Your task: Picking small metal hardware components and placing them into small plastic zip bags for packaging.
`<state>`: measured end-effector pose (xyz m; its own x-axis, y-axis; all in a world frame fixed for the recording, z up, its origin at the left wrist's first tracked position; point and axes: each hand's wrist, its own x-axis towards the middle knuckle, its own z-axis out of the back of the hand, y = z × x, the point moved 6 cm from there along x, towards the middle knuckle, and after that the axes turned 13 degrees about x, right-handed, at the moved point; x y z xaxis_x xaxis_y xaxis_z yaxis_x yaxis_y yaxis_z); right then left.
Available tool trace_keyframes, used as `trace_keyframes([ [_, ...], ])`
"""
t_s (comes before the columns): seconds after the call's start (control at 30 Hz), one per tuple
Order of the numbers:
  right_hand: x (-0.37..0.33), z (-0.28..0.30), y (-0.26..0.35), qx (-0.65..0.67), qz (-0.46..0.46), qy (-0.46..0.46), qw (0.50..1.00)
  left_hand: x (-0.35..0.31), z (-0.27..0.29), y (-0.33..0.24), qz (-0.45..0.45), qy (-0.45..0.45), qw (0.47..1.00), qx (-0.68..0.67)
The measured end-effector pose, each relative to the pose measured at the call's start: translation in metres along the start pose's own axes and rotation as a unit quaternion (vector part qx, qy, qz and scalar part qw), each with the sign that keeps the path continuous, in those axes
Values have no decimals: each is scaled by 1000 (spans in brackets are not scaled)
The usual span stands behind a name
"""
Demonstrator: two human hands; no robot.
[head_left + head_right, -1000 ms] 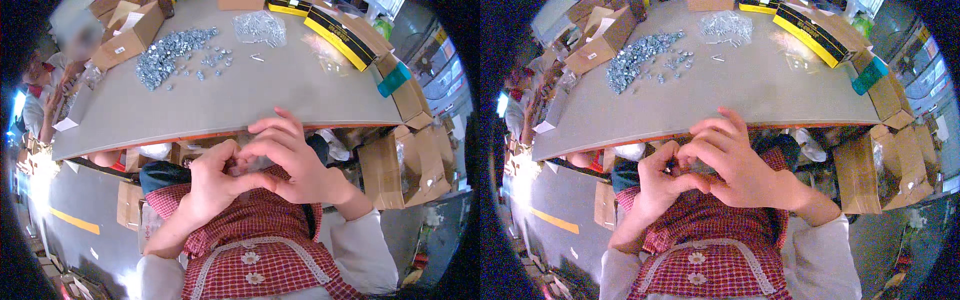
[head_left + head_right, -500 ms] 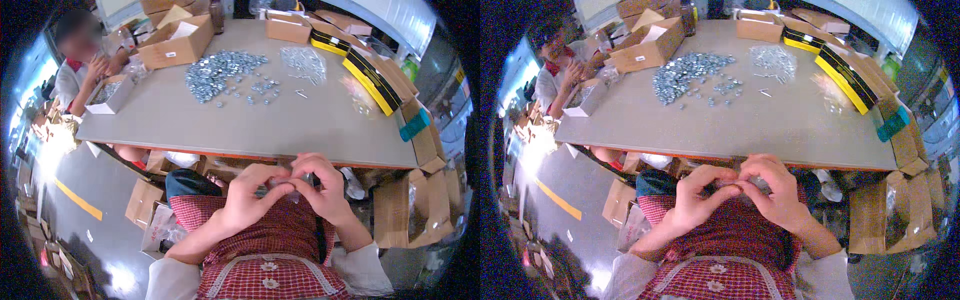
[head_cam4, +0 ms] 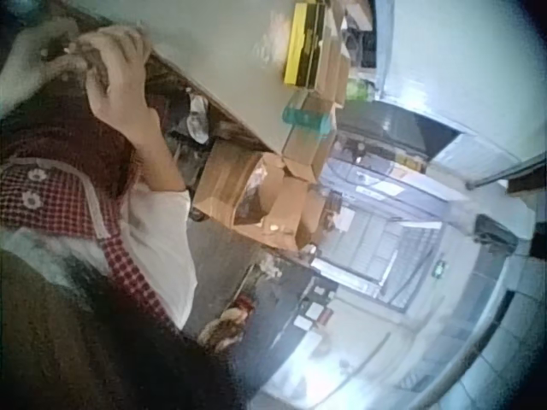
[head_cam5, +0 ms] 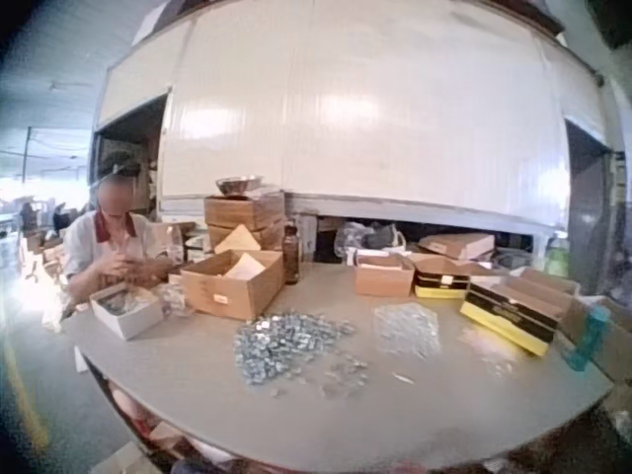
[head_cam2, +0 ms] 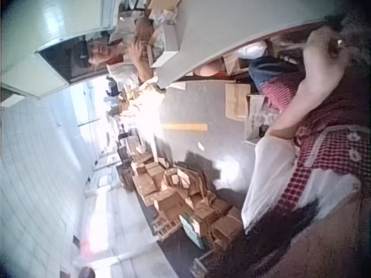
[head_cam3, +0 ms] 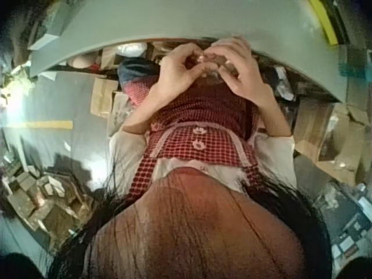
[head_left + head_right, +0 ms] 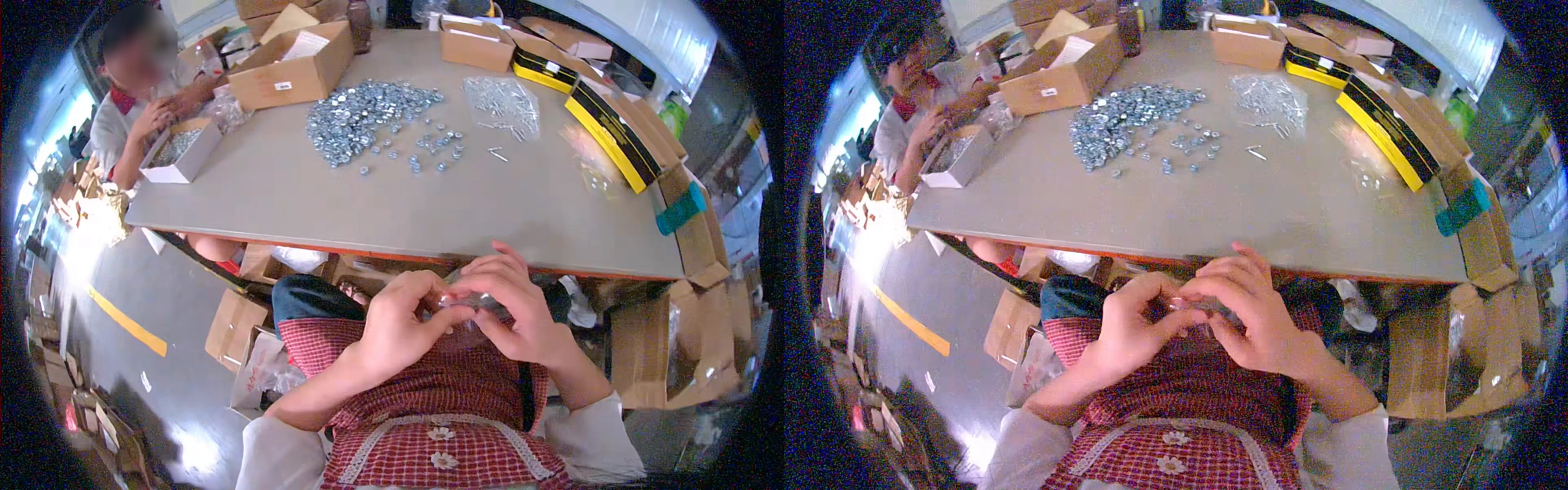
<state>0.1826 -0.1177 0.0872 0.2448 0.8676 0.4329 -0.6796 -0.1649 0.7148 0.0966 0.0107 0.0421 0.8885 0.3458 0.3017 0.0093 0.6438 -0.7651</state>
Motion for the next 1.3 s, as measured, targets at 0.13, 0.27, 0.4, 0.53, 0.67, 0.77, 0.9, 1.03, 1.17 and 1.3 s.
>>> trace_keyframes([
  [0.13,-8,0,-6,-60,-12,-21,998,0,-5,1,7,-9,999,-48],
  [0.27,-17,7,-16,-133,13,-99,986,8,-19,-2,47,38,995,-83],
  [0.4,-17,1,-22,-72,61,-123,988,-3,-14,31,54,26,998,-7],
  [0.53,-27,-3,-12,-64,110,-126,984,-4,-20,8,38,2,999,-33],
  [0.67,-40,-6,-10,-37,126,-113,985,-3,-35,-14,47,37,996,-65],
  [0.77,-38,-4,-10,-35,102,-123,987,-4,-31,-3,57,29,996,-69],
  [0.9,-34,-4,-12,-57,86,-109,989,-3,-19,4,3,23,996,84],
  [1.03,-36,-2,-6,-214,87,-110,967,5,-20,-3,18,28,998,52],
  [1.17,-25,-1,-8,-207,66,-121,968,0,-12,-1,-7,-7,1000,-6],
  [1.3,-26,-4,-3,-199,69,-120,970,-9,-11,-9,-30,1,999,-18],
])
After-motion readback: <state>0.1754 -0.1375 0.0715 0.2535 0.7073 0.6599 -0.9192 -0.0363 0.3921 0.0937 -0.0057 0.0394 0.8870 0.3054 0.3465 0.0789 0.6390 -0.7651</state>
